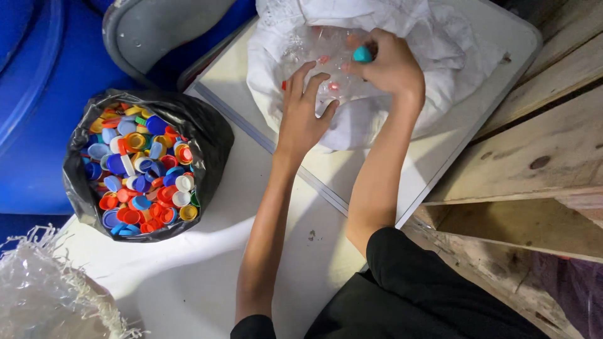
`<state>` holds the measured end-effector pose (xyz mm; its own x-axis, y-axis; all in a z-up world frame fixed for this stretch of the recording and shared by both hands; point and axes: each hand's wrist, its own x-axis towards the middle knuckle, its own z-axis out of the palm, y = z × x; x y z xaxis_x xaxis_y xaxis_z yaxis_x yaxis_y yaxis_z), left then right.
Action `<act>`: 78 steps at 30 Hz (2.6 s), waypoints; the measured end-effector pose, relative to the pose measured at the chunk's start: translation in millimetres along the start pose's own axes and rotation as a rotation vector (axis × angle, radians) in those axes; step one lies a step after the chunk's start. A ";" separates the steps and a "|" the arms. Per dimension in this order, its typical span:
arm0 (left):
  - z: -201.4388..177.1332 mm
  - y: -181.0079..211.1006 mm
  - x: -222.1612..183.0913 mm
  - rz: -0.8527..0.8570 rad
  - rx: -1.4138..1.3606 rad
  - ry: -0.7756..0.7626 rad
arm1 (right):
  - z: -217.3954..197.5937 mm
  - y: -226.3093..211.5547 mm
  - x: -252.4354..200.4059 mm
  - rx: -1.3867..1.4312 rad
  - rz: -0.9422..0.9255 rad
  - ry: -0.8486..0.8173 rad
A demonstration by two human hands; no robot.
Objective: Screw caps onto empty plastic bottles for recycling.
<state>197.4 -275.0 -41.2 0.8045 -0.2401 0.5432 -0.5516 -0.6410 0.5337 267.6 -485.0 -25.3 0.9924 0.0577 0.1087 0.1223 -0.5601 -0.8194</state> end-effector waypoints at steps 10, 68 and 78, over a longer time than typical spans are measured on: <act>43.0 -44.0 -22.9 -0.064 0.191 -0.197 | 38.7 69.6 34.2 -0.080 0.289 -0.340; -349.9 201.5 -253.3 -0.682 0.618 0.760 | 219.1 -356.4 -242.2 0.540 -1.222 -0.474; -302.5 156.3 -213.1 -0.255 0.267 0.491 | 104.9 -266.6 -162.2 0.450 -1.006 -0.280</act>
<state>-126.9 -103.5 122.5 0.6734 0.2680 0.6890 -0.2301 -0.8097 0.5398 75.5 -258.3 116.4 0.4023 0.5274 0.7484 0.8031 0.1892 -0.5650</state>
